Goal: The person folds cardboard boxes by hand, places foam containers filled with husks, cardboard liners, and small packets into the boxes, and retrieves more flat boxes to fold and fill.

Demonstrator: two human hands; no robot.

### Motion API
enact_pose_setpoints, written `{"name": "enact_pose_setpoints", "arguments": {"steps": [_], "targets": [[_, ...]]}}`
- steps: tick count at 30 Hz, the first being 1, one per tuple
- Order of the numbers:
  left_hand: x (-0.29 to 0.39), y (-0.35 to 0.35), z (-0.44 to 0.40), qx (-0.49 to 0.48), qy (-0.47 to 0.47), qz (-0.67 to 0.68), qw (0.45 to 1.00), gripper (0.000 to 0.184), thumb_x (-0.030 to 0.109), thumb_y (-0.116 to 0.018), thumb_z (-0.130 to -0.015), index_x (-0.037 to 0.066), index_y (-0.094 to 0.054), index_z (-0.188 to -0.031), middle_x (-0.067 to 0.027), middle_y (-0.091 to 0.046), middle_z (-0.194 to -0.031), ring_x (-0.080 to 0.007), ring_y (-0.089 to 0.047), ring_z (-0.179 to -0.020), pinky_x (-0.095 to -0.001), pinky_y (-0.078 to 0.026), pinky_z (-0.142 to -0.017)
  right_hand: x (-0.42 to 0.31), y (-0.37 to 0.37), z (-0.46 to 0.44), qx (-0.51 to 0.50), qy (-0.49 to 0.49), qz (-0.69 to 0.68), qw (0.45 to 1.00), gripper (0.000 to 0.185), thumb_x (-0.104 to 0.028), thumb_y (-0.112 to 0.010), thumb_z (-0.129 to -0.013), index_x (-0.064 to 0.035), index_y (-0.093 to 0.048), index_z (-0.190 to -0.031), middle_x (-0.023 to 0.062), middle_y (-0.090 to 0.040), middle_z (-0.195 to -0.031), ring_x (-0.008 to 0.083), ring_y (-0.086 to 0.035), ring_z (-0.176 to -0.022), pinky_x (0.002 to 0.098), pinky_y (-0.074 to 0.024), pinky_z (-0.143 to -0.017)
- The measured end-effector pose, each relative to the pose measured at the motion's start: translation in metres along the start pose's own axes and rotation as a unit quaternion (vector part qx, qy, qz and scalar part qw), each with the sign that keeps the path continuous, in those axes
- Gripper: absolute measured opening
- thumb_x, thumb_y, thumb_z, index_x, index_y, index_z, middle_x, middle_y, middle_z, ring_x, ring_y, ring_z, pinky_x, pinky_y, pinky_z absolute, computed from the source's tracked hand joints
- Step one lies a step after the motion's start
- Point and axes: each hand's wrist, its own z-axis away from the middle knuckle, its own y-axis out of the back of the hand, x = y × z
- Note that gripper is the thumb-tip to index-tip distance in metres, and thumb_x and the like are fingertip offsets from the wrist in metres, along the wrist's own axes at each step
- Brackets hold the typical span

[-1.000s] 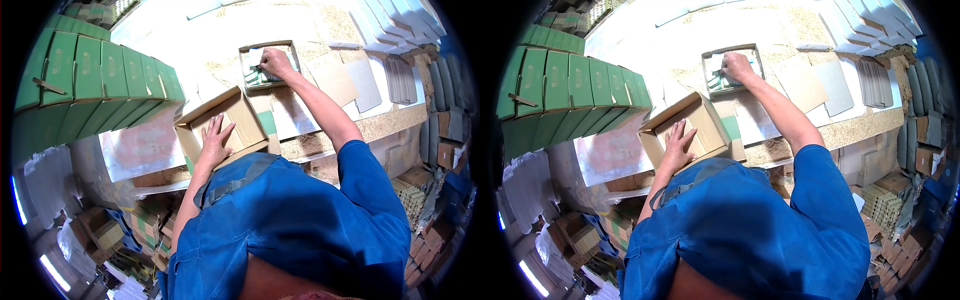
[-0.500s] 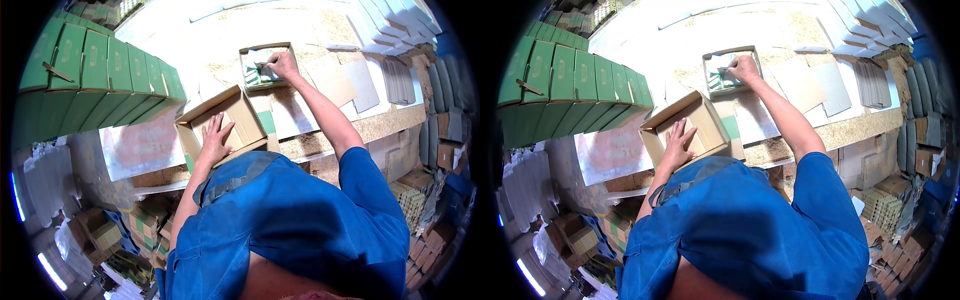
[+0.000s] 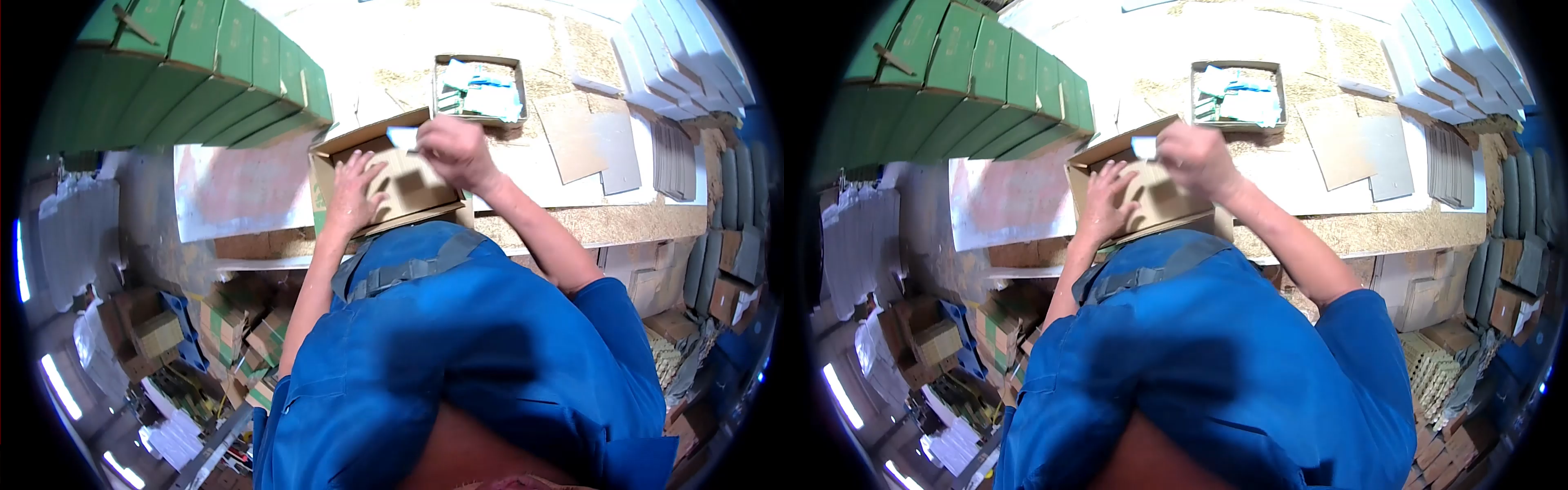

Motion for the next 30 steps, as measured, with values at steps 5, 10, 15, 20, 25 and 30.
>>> {"name": "enact_pose_setpoints", "arguments": {"steps": [5,10,15,20,25,30], "targets": [[-0.014,0.032,0.038,0.233,0.109,0.11,0.96,0.058,0.01,-0.068,-0.087,0.012,-0.049,-0.142,-0.0143,-0.045,-0.148,-0.028,-0.043,-0.137,-0.0382,-0.036,-0.114,-0.018,-0.048,0.043,-0.238,-0.012,0.095,0.967,0.023,-0.007,-0.069,-0.076,-0.0077,-0.071,-0.098,0.0083,-0.066,-0.116,0.0264,-0.06,-0.111,0.0379,-0.0528,-0.091],[-0.06,-0.021,0.055,0.176,0.243,0.602,0.74,0.052,0.019,-0.05,-0.102,0.006,-0.036,-0.151,-0.0096,-0.041,-0.152,-0.022,-0.047,-0.132,-0.0312,-0.039,-0.109,-0.004,0.003,0.023,0.046,-0.16,-0.007,0.986,0.019,-0.005,-0.07,-0.08,-0.0053,-0.073,-0.1,0.0098,-0.071,-0.107,0.0255,-0.067,-0.104,0.0356,-0.0522,-0.094],[-0.045,-0.02,0.05,0.1,0.303,0.565,0.761,0.047,0.028,-0.048,-0.104,0.02,-0.042,-0.149,-0.0077,-0.042,-0.151,-0.0215,-0.045,-0.133,-0.0336,-0.038,-0.109,0.069,0.006,0.074,-0.039,-0.481,-0.196,0.853,0.049,-0.02,-0.071,-0.09,-0.0011,-0.058,-0.133,0.0127,-0.067,-0.12,0.0172,-0.064,-0.106,0.0285,-0.0498,-0.093],[-0.068,-0.063,0.021,-0.009,0.165,0.399,0.902,0.057,0.017,-0.063,-0.094,0.02,-0.045,-0.148,-0.0083,-0.041,-0.154,-0.0213,-0.039,-0.14,-0.0339,-0.032,-0.113,0.068,-0.068,0.123,-0.089,-0.501,-0.132,0.851,0.086,-0.043,-0.079,-0.077,-0.002,-0.043,-0.143,0.0186,-0.057,-0.133,0.0266,-0.057,-0.12,0.0367,-0.0445,-0.104],[-0.078,-0.079,0.018,0.054,0.11,0.383,0.916,0.057,0.014,-0.065,-0.091,0.018,-0.048,-0.145,-0.0116,-0.048,-0.148,-0.0232,-0.044,-0.137,-0.0332,-0.032,-0.114,0.074,-0.077,0.113,-0.098,-0.448,-0.107,0.882,0.077,-0.039,-0.086,-0.068,0.0005,-0.055,-0.127,0.0196,-0.066,-0.116,0.0287,-0.063,-0.11,0.0395,-0.0487,-0.098],[-0.116,-0.115,0.024,0.105,0.025,0.221,0.969,0.058,0.016,-0.064,-0.092,0.022,-0.046,-0.146,-0.0106,-0.049,-0.147,-0.0274,-0.048,-0.133,-0.0377,-0.033,-0.115,0.069,-0.083,0.113,-0.039,-0.427,-0.235,0.872,0.09,-0.021,-0.084,-0.075,-0.0021,-0.033,-0.146,0.0176,-0.059,-0.128,0.0262,-0.059,-0.117,0.0376,-0.0449,-0.104]]}}
